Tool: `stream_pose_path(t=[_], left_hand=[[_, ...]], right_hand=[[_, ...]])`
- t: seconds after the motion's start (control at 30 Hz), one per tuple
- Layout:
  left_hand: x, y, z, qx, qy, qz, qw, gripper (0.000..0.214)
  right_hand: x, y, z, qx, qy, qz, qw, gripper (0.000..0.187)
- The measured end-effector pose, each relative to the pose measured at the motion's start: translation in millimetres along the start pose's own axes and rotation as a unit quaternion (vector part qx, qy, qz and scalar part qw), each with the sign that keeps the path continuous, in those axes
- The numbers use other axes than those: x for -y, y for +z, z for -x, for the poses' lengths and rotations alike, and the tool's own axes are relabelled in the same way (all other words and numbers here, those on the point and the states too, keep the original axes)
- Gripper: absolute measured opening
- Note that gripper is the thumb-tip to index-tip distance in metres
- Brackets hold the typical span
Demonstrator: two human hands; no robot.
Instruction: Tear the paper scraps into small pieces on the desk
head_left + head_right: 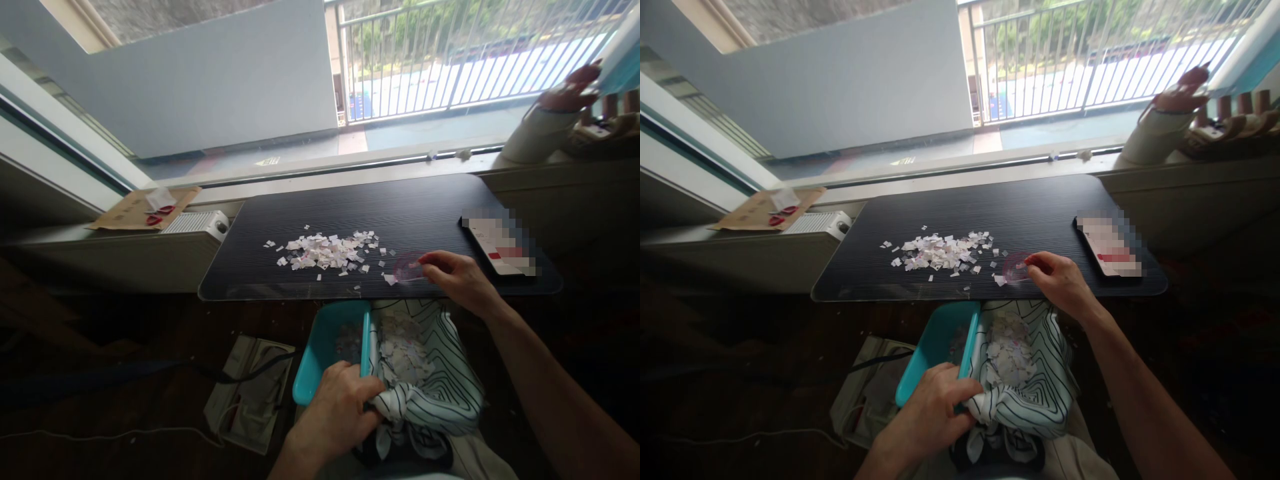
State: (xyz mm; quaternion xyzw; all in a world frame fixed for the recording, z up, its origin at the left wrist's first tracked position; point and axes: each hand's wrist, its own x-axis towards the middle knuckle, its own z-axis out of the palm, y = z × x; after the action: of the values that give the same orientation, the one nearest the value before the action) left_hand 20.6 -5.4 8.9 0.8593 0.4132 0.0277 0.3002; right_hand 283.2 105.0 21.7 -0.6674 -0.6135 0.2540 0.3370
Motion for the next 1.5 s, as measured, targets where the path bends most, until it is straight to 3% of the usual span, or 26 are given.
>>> stream_pose_path(t=[0.2, 0.37, 0.77, 1.03, 1.13, 1.27, 1.43, 1.5], left_hand=[[0, -0.2, -1, 0.009, -0.003, -0.01, 1.0, 0.005], [-1, -0.7, 0, 0.009, -0.001, -0.003, 1.0, 0.006], [-1, -3.1, 1, -0.001, -0.005, -0.014, 1.0, 0.008], [2, -1.3, 1, -0.016, -0.005, -0.015, 1.0, 0.005], [0, -3.7, 0, -0.012, -0.003, -0.019, 1.0, 0.006], [-1, -5.2, -1, -0.01, -0.002, -0.02, 1.0, 0.008], [-1, -3.3, 2, -0.013, -0.014, -0.016, 1.0, 0.007], [-1, -2.8, 2, -0.014, -0.016, -0.015, 1.0, 0.007]], right_hand=[[6, -4, 4, 0.0, -0.002, 0.004, 1.0, 0.024], [7, -7, 8, 0.068, -0.014, 0.012, 0.998, 0.023], [-4, 19, -8, 0.025, -0.008, -0.134, 0.991, 0.031], [-4, -1, -1, 0.051, -0.006, -0.041, 0.998, 0.023], [-8, 4, -1, 0.024, 0.006, -0.08, 0.996, 0.026], [-6, 12, -2, 0.052, 0.018, -0.152, 0.987, 0.028], [0, -1, 1, 0.088, 0.007, -0.071, 0.994, 0.021], [-2, -4, 2, 0.075, 0.005, -0.071, 0.995, 0.021]])
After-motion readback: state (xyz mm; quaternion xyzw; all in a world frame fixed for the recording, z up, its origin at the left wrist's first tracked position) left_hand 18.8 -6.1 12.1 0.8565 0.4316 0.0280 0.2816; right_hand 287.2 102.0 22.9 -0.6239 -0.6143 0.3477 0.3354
